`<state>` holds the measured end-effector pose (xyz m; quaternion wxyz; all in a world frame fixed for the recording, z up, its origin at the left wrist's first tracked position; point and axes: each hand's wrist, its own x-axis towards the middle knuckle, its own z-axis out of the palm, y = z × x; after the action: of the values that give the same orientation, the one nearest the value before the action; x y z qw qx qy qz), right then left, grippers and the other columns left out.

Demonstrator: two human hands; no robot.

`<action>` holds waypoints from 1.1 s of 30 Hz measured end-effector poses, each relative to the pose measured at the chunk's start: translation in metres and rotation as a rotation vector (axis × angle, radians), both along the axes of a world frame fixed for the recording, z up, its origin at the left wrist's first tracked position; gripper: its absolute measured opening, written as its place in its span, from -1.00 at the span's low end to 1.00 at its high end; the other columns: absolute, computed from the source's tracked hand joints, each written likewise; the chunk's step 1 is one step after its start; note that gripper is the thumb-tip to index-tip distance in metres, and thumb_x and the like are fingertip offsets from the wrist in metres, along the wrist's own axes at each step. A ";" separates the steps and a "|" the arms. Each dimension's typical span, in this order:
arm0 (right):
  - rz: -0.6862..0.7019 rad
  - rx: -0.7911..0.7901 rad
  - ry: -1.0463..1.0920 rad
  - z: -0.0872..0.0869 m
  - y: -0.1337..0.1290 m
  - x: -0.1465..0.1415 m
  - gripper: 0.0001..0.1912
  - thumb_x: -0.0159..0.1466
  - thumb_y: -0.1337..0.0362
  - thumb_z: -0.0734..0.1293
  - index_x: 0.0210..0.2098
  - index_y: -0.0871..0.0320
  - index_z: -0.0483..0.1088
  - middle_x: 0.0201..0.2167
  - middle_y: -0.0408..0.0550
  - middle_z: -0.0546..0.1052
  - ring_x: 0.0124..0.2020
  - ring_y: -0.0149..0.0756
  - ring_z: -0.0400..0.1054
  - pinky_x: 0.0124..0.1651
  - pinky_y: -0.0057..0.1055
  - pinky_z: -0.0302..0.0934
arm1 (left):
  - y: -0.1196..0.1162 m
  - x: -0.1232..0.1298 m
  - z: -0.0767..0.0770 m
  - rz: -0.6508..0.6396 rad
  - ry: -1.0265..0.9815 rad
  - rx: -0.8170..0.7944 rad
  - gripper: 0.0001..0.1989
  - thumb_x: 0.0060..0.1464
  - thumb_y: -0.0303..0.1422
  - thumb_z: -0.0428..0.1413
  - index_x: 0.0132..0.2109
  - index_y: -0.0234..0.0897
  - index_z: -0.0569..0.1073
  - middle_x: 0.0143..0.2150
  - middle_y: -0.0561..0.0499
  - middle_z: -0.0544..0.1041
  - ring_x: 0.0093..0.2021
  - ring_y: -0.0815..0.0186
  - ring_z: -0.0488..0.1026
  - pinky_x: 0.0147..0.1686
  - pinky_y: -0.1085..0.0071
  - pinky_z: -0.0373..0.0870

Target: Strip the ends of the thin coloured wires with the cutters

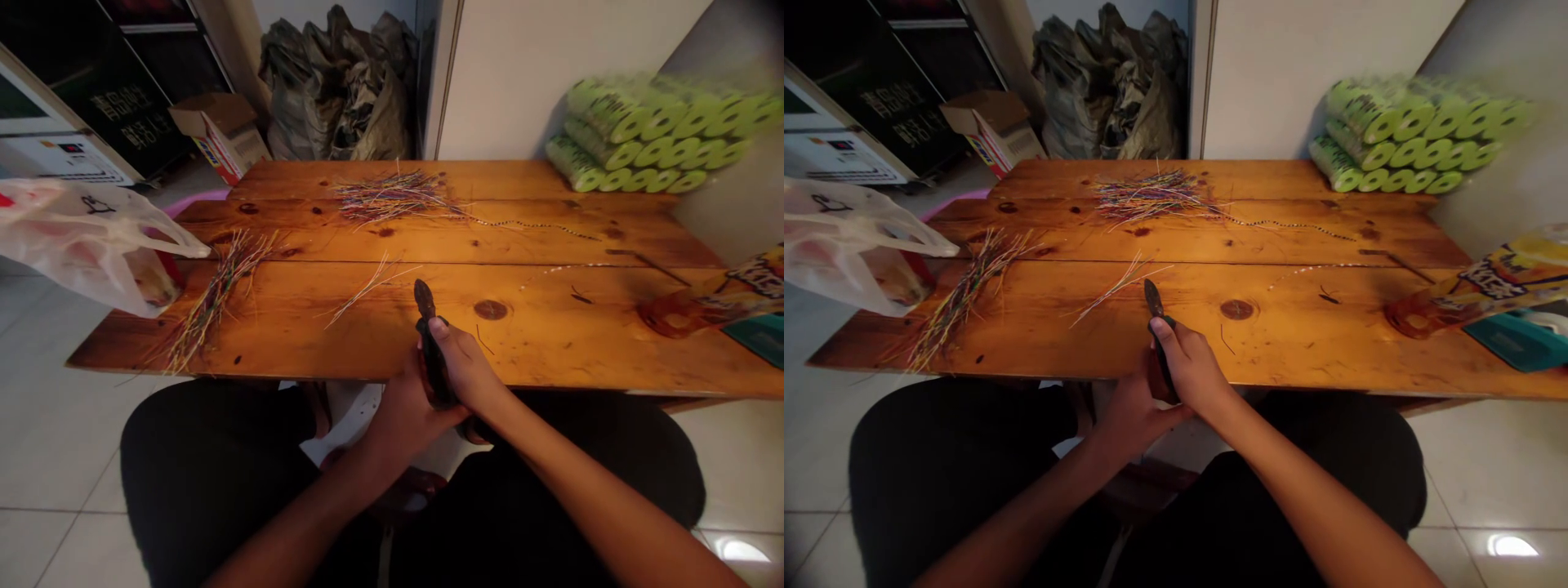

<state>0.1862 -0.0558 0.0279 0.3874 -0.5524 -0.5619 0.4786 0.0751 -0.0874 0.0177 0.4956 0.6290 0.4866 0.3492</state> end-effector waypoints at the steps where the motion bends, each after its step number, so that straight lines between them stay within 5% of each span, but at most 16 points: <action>1: -0.004 0.000 0.007 -0.001 0.001 0.000 -0.42 0.26 -0.20 0.00 -0.45 0.14 0.31 -0.65 -0.14 0.38 -0.60 -0.36 0.29 -0.48 -0.43 0.17 | 0.001 0.000 0.000 0.002 -0.010 0.015 -0.49 -0.23 -0.33 0.28 -0.12 -0.17 0.23 -0.25 0.00 0.51 -0.26 0.17 0.51 -0.35 0.28 0.44; 12: -0.047 0.098 -0.053 0.004 0.012 0.002 -0.43 0.26 -0.19 0.03 -0.51 0.14 0.29 -0.61 -0.14 0.38 -0.55 -0.36 0.28 -0.43 -0.43 0.13 | 0.012 -0.001 0.001 -0.036 0.002 0.072 -0.47 -0.22 -0.37 0.28 -0.09 -0.21 0.23 -0.20 -0.05 0.51 -0.23 0.17 0.51 -0.33 0.27 0.46; 17: -0.015 0.080 -0.057 0.008 0.019 0.009 -0.43 0.25 -0.19 0.04 -0.52 0.14 0.31 -0.59 -0.12 0.40 -0.51 -0.33 0.32 -0.38 -0.40 0.18 | 0.034 -0.015 0.018 -0.231 -0.112 -0.003 -0.63 -0.05 -0.33 0.19 -0.06 -0.21 0.34 -0.13 -0.10 0.54 -0.17 0.19 0.52 -0.24 0.26 0.47; 23: 0.025 -0.076 0.087 0.001 0.014 0.006 -0.47 0.25 -0.19 0.06 -0.48 0.14 0.27 -0.59 -0.13 0.38 -0.62 -0.38 0.30 -0.53 -0.42 0.19 | 0.075 -0.033 0.018 0.199 -0.413 -0.071 -0.70 0.05 -0.24 0.10 -0.07 -0.22 0.45 -0.17 -0.05 0.56 -0.17 0.32 0.51 -0.12 0.33 0.42; 33: 0.120 -0.061 0.030 -0.009 0.009 -0.003 -0.45 0.24 -0.19 0.08 -0.48 0.16 0.31 -0.59 -0.12 0.40 -0.59 -0.38 0.32 -0.47 -0.42 0.22 | 0.070 -0.032 0.006 0.441 -0.586 -0.048 -0.89 -0.11 -0.33 0.23 -0.35 -0.22 0.53 -0.35 0.08 0.55 -0.35 0.47 0.47 -0.26 0.48 0.40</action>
<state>0.1833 -0.0473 0.0186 0.3493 -0.5219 -0.5733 0.5262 0.0428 -0.0175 0.0235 0.5413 0.3704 0.4561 0.6014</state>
